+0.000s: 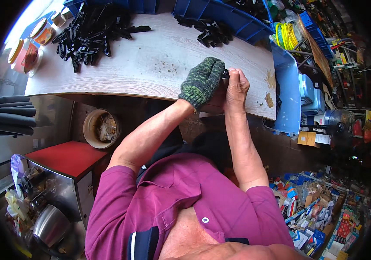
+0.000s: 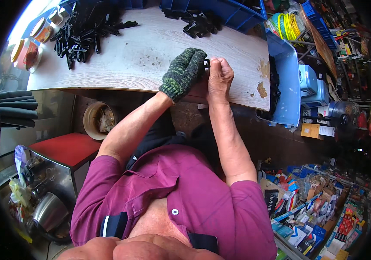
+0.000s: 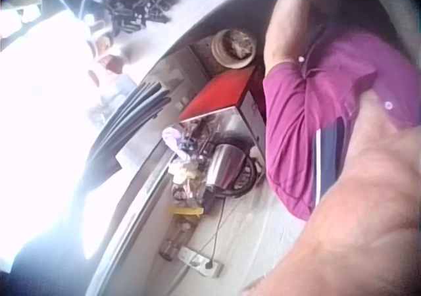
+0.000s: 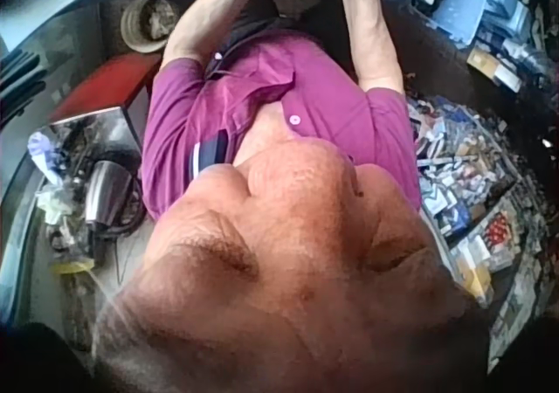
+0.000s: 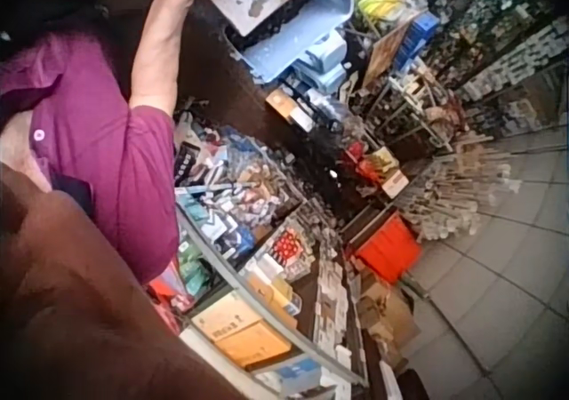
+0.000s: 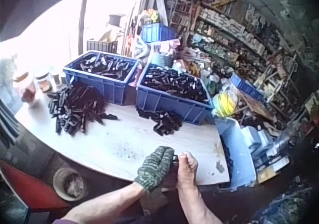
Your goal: The person sorts and inspects small black plastic components by hand at a workbench.
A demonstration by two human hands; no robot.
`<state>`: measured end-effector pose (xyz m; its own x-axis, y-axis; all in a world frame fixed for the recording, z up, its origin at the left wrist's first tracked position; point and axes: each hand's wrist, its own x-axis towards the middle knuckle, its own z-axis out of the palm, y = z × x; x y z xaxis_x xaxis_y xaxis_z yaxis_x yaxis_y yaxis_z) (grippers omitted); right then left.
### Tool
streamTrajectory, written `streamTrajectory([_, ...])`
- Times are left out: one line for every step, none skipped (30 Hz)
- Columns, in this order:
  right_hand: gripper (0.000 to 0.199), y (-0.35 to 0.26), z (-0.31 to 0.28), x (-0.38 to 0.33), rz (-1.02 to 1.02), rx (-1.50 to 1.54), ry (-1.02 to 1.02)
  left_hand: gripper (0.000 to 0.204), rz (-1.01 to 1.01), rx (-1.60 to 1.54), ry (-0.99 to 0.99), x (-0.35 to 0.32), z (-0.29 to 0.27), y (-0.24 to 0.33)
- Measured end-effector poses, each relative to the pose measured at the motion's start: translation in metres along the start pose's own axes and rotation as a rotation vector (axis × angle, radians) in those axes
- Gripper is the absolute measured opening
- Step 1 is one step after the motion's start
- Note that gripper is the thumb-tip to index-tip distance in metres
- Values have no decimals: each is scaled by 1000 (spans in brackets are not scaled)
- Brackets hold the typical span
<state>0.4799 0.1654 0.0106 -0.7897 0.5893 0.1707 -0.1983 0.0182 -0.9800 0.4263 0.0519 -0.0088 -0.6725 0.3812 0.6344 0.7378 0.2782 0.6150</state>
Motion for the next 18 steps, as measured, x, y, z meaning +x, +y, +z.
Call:
streamTrajectory([27,0,0,0,-5,1,1,27,-243,-198,-40,7,-5,-1])
streamTrajectory([28,1,-2,0,46,49,12,25,-484,-397,-85,17,-14,1])
streamTrajectory([29,0,0,-2,101,96,14,25,-470,-280,30,31,-22,-7])
streamTrajectory([29,-1,3,-4,98,99,10,24,-421,-94,52,47,-26,-24])
streamTrajectory([30,-2,7,-5,106,137,-6,21,-308,-4,180,57,-24,-42])
streamTrajectory([30,-3,10,-4,111,177,-22,22,-264,66,120,74,-30,-50])
streamTrajectory([28,0,7,-2,114,165,-55,23,-311,149,14,84,-32,-52])
streamTrajectory([28,0,6,-2,111,167,-60,25,-361,232,-93,90,-31,-54])
streamTrajectory([27,0,6,-2,122,162,-60,25,-361,235,-87,94,-30,-54])
streamTrajectory([26,0,6,-2,134,158,-62,25,-289,278,-147,97,-29,-55])
streamTrajectory([25,-1,7,-3,138,174,-69,26,-219,321,-209,98,-27,-57])
streamTrajectory([25,-1,7,-3,141,176,-77,26,-225,327,-205,98,-23,-61])
streamTrajectory([25,-2,8,-2,143,175,-60,27,-212,310,-170,97,-19,-64])
streamTrajectory([24,-3,8,-1,143,174,-40,27,-196,290,-137,98,-17,-64])
streamTrajectory([29,-4,8,0,166,176,-15,25,-269,305,-144,98,-17,-59])
streamTrajectory([29,-7,7,1,168,179,-23,25,-273,311,-140,96,-15,-63])
streamTrajectory([32,-11,8,3,235,190,48,24,-274,241,-55,92,-16,-65])
streamTrajectory([34,-13,7,5,301,199,118,23,-272,172,31,90,-17,-68])
